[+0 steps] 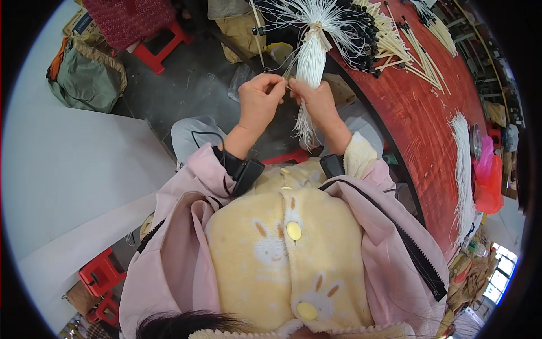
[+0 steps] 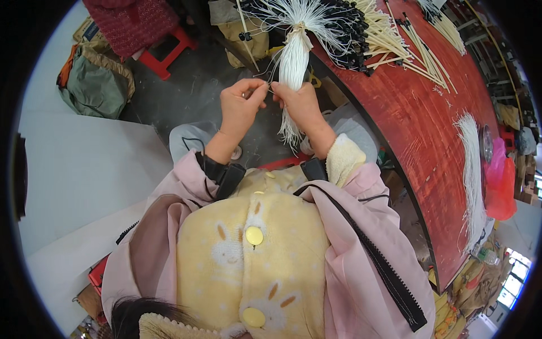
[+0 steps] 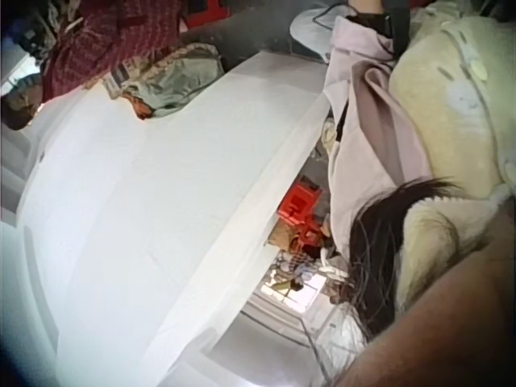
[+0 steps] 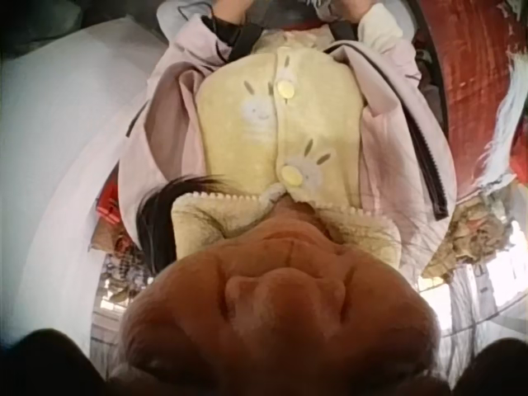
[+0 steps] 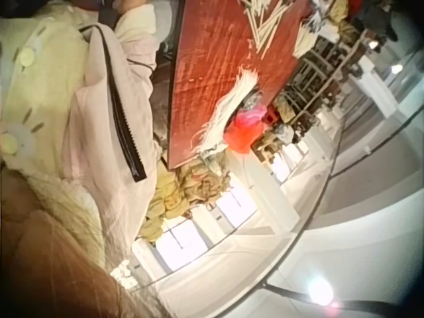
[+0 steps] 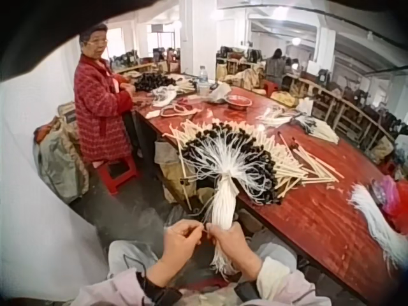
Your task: Manually assembling and tying decorative white fibers onto fan-like frames at a production workbench.
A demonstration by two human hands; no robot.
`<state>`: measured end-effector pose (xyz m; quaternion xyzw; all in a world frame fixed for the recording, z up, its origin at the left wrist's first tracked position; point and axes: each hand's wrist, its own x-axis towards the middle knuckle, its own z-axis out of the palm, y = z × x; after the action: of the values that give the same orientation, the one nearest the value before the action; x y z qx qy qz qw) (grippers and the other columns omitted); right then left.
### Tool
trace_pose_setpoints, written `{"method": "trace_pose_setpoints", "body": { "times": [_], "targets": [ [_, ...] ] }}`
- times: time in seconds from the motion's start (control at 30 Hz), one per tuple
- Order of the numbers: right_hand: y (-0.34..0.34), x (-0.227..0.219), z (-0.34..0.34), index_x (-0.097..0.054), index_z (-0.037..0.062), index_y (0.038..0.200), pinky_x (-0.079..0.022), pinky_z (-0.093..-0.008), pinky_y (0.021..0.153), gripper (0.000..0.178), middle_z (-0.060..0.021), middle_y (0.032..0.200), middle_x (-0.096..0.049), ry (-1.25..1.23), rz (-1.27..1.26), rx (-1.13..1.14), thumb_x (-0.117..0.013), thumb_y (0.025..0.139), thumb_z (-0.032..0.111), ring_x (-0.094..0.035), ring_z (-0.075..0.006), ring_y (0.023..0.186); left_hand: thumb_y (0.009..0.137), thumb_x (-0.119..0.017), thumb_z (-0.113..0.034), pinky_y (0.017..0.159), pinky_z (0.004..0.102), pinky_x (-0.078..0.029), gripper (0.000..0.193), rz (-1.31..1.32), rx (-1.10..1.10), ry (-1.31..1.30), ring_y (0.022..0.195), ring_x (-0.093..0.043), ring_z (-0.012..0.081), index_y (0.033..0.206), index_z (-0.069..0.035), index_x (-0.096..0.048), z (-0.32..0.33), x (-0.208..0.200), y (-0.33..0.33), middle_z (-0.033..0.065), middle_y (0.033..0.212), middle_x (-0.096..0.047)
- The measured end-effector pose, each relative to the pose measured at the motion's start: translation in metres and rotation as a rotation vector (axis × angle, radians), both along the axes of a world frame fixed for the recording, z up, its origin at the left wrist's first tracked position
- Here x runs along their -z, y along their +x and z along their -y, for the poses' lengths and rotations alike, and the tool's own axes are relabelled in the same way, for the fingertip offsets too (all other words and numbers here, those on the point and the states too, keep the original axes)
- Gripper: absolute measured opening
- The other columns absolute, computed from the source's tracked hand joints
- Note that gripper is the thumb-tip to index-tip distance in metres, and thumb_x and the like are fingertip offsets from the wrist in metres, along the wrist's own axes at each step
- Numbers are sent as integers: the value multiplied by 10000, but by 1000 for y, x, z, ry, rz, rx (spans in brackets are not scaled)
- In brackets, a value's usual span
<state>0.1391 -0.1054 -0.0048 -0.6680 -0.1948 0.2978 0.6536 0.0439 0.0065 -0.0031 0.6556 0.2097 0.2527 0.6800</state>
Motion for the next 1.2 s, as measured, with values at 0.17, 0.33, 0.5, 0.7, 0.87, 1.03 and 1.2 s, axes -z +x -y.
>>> {"method": "trace_pose_setpoints", "body": {
  "times": [0.17,0.33,0.5,0.7,0.87,1.03,1.2],
  "targets": [
    [2,1,-1,-629,36,722,-363,-223,485,185,-3,621,-585,-55,31,-12,-626,827,188,-496,-63,524,738,-644,-57,594,280,-496,124,-35,52,752,678,-626,244,857,-27,-626,-7,9,-8,110,774,-647],
    [2,1,0,-626,28,699,-368,-228,479,200,-11,610,-588,-30,21,-16,-632,818,189,-498,-68,512,745,-627,-49,585,283,-497,89,-25,43,966,654,-626,248,826,-21,-602,-4,8,-3,112,763,-648],
    [2,-3,2,-624,30,699,-368,-228,480,199,-12,616,-589,-8,-4,-25,-630,821,187,-499,-69,515,827,-584,-54,522,245,-488,47,-69,144,45,598,-644,153,820,-8,-591,4,8,-5,62,727,-657],
    [2,-1,0,-620,41,713,-360,-221,486,187,-6,629,-586,17,-22,-31,-624,830,186,-490,-65,522,857,-607,-112,557,214,-491,98,-221,196,-115,680,-641,113,865,-18,-579,2,3,-4,42,844,-663],
    [3,2,1,-613,17,673,-373,-236,467,220,-23,599,-586,10,-9,-9,-634,811,187,-502,-75,500,854,-625,-123,572,224,-499,112,-204,229,-245,722,-646,122,879,-20,-587,2,-2,-10,45,854,-660],
    [5,4,1,-610,21,663,-371,-239,470,234,-19,594,-581,21,9,-27,-632,813,200,-497,-75,497,846,-648,-133,582,241,-509,118,-102,173,-446,747,-646,135,880,-33,-594,2,0,-11,52,852,-654],
    [7,4,3,-607,28,646,-370,-243,473,252,-10,584,-575,-37,57,-45,-631,810,217,-493,-73,493,822,-669,-96,569,237,-527,113,-79,97,-495,714,-648,148,870,-21,-599,-1,3,-15,63,829,-648]
  ]
}}
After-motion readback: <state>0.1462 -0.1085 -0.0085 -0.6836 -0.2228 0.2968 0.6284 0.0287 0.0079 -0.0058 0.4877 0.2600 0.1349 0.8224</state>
